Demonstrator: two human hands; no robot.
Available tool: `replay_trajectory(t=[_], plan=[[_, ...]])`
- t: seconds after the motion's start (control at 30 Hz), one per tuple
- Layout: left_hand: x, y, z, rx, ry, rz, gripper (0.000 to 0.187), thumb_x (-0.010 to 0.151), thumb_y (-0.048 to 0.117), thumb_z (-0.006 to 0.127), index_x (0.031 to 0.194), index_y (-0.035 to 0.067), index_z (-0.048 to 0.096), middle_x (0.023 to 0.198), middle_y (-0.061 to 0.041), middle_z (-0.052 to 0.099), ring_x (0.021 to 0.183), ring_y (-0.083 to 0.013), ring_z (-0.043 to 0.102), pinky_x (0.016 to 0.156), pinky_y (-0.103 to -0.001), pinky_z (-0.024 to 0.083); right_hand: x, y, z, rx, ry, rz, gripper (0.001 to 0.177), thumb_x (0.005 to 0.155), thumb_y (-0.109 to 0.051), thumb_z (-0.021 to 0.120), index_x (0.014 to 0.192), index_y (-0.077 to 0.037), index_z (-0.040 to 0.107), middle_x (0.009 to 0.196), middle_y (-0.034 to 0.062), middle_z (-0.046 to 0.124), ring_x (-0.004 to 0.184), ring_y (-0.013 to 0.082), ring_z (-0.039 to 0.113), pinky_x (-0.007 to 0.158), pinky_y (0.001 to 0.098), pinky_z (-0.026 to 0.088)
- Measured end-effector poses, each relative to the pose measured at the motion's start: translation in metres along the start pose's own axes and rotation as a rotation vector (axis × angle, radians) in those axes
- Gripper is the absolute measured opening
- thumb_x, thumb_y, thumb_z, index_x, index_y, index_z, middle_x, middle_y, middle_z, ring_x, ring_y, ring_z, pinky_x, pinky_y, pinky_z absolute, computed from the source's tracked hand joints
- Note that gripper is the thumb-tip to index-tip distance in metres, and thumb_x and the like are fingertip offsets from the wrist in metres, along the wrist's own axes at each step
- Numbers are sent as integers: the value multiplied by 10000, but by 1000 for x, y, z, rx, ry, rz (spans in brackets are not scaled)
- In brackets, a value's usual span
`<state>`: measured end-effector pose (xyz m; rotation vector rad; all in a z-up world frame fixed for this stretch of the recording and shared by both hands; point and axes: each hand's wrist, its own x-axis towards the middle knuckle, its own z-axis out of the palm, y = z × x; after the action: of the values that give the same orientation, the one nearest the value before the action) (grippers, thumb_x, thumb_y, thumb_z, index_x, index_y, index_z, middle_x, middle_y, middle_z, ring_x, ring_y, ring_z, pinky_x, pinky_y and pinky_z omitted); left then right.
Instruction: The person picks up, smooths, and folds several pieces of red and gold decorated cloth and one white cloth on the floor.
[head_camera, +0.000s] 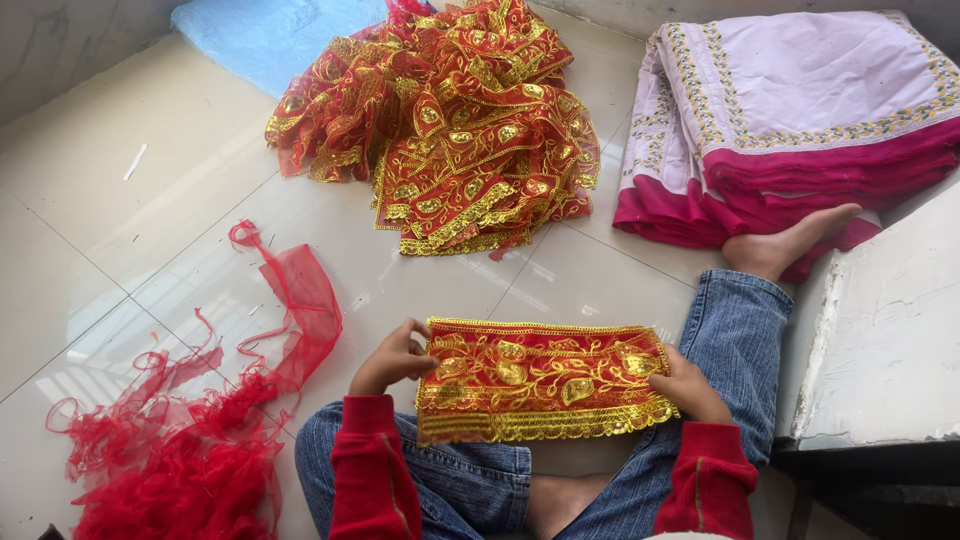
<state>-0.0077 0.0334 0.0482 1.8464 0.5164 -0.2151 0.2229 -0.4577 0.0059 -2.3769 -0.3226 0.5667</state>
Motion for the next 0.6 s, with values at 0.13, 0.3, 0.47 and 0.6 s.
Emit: replay_trajectory(t=[0.13,0.3,0.47,0.6], plan=[[1,3,-8,-333,29,147,582,773,39,778,1288,49,507,869,-83,611,713,-145,680,563,-273,581,-2,-2,-5,146,22,-96,668,729,-183,670,1369,-52,534,1144,231,739,1070,362,723,927,437,548],[23,-4,3,-250,191,150,653,760,26,749,1366,51,509,956,-95,604,701,-155,683,531,-294,582,-3,-15,0,-23,92,44,652,774,-219,685,1402,-104,553,1131,243,743,1077,364,722,953,437,540],[42,-16,13,-85,336,162,653,753,44,761,1373,79,558,914,-71,655,689,-167,711,573,-315,590,-2,-18,3,-73,130,84,691,790,-247,698,1441,-101,515,1106,252,749,1048,372,743,938,459,563],[49,-26,18,95,389,169,647,740,102,776,1357,113,580,867,-42,688,706,-183,738,670,-330,590,-4,-22,6,-172,175,102,695,826,-301,695,1471,-122,510,1089,254,748,1019,391,752,920,488,580]])
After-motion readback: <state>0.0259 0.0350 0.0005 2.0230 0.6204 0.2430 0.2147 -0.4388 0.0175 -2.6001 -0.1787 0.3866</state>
